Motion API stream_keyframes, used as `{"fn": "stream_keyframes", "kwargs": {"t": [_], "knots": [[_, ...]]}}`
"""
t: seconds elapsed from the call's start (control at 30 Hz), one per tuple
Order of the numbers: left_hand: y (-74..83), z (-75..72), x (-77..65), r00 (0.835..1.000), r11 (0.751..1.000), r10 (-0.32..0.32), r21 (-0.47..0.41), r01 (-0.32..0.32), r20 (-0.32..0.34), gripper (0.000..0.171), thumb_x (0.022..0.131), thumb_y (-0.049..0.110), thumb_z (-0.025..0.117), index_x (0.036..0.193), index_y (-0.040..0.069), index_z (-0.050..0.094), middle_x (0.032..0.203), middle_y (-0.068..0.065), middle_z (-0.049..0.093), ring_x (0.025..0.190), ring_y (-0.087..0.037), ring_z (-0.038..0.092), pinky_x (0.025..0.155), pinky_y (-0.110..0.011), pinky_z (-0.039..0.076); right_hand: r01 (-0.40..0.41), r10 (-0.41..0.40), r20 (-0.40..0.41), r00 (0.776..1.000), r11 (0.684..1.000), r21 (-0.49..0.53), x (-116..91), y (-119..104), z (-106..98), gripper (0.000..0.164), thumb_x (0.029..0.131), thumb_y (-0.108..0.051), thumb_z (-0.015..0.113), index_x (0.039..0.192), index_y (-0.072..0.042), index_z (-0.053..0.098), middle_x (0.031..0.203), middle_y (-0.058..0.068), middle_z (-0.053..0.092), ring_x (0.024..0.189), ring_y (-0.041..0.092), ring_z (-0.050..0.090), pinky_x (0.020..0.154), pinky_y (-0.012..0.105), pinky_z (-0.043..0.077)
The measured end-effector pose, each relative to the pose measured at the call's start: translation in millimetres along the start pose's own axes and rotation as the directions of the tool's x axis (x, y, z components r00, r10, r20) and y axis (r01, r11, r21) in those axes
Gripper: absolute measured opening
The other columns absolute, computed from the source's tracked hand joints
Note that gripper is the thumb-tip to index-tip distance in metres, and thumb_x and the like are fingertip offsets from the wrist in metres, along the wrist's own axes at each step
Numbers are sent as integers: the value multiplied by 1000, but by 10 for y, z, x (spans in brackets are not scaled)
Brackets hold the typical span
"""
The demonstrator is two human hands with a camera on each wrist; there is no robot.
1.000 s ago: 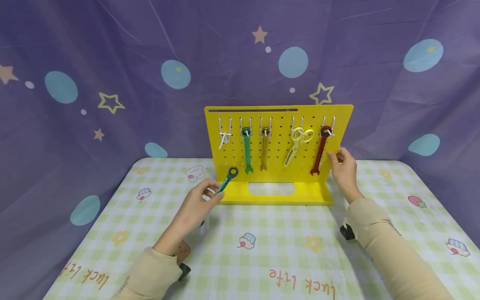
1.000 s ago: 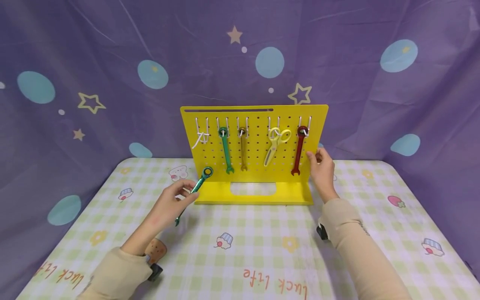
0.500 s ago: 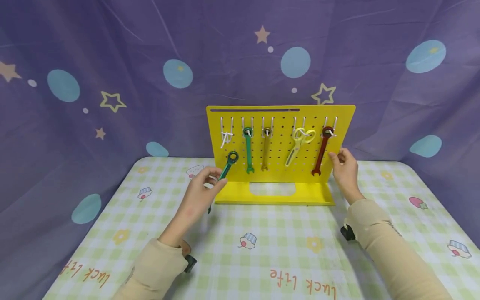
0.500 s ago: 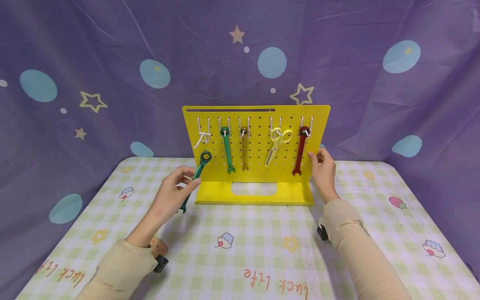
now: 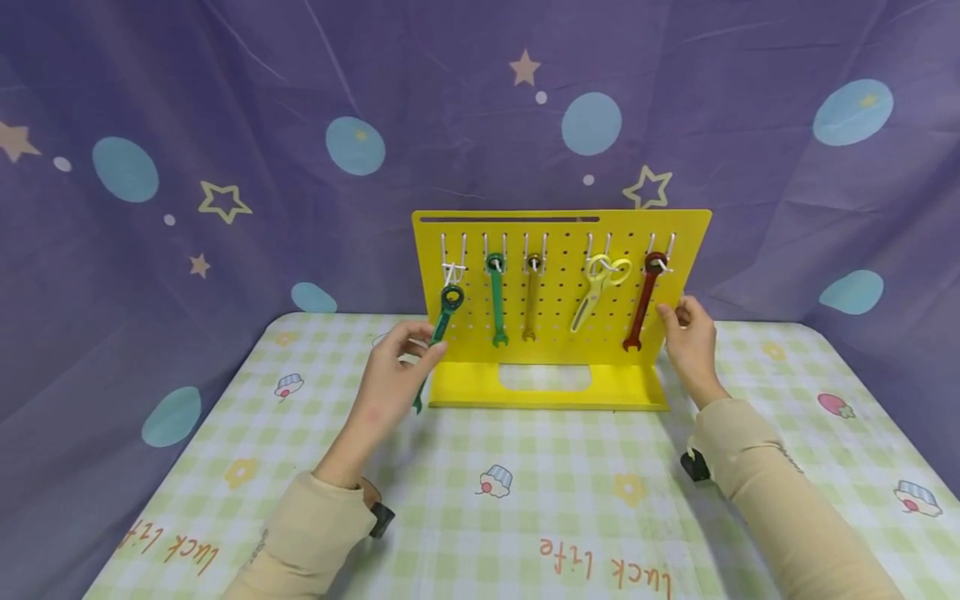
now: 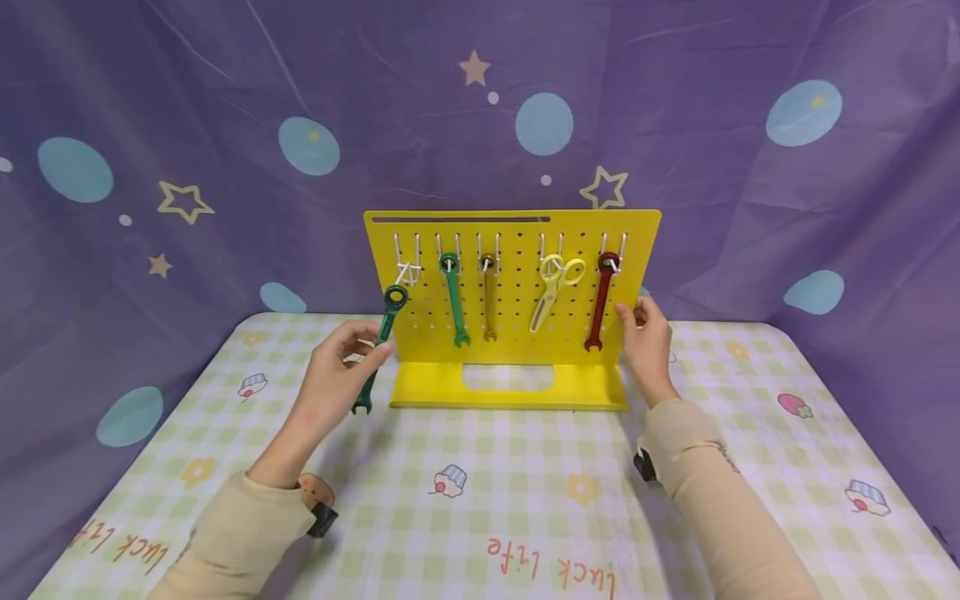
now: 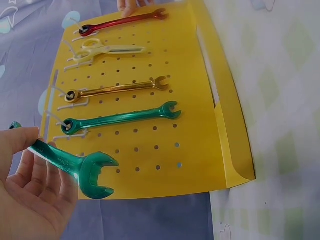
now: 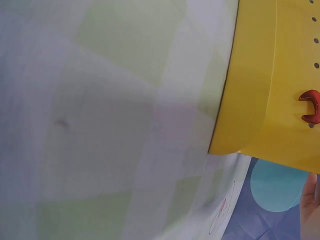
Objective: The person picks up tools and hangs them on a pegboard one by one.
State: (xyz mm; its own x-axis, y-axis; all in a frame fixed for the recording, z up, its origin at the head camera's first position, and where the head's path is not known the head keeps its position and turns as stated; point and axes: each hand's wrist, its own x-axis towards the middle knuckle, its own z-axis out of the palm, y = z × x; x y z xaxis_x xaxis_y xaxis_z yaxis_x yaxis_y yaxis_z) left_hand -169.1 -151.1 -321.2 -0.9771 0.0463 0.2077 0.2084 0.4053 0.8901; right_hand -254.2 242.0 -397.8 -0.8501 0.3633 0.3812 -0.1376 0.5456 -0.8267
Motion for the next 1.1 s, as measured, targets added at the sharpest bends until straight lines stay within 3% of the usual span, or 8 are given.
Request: {"fn": "stream_keyframes", "kwargs": {"t": [0.2, 0.43, 0.57, 1.1], "knots": [[-31, -17, 12, 1000, 1000, -10, -14, 9, -15, 29, 98, 28, 65, 119, 9, 62, 108, -9, 63, 97, -20, 58, 78, -33, 49, -9, 9, 4, 1000, 1000, 5, 4, 0, 4, 31, 101, -29, 54, 95, 2, 49, 99, 24, 65, 91, 21, 56, 72, 23, 40], [-78, -31, 43, 1000, 1000, -14, -6, 13, -19, 29, 98, 30, 64, 120, 10, 61, 108, -9, 63, 97, -20, 58, 76, -32, 48, 7, -7, -10, 1000, 1000, 8, 8, 5, 5, 32, 100, -28, 56, 96, 3, 52, 98, 25, 66, 85, 11, 53, 72, 23, 41], [-111, -17, 86, 1000, 1000, -11, -2, 11, -24, 28, 98, 27, 64, 120, 9, 61, 108, -9, 63, 97, -21, 58, 76, -33, 48, 14, -14, -2, 1000, 1000, 9, 3, 12, 4, 32, 101, -29, 55, 95, 3, 51, 98, 26, 65, 86, 15, 53, 74, 24, 41], [-168, 72, 369, 999, 999, -10, 30, 12, -48, 26, 98, 21, 66, 119, 8, 59, 111, -10, 62, 100, -25, 56, 78, -38, 48, 10, -10, -6, 1000, 1000, 11, -10, 0, 4, 32, 101, -28, 54, 95, 3, 49, 99, 26, 65, 89, 21, 54, 74, 26, 40]]}}
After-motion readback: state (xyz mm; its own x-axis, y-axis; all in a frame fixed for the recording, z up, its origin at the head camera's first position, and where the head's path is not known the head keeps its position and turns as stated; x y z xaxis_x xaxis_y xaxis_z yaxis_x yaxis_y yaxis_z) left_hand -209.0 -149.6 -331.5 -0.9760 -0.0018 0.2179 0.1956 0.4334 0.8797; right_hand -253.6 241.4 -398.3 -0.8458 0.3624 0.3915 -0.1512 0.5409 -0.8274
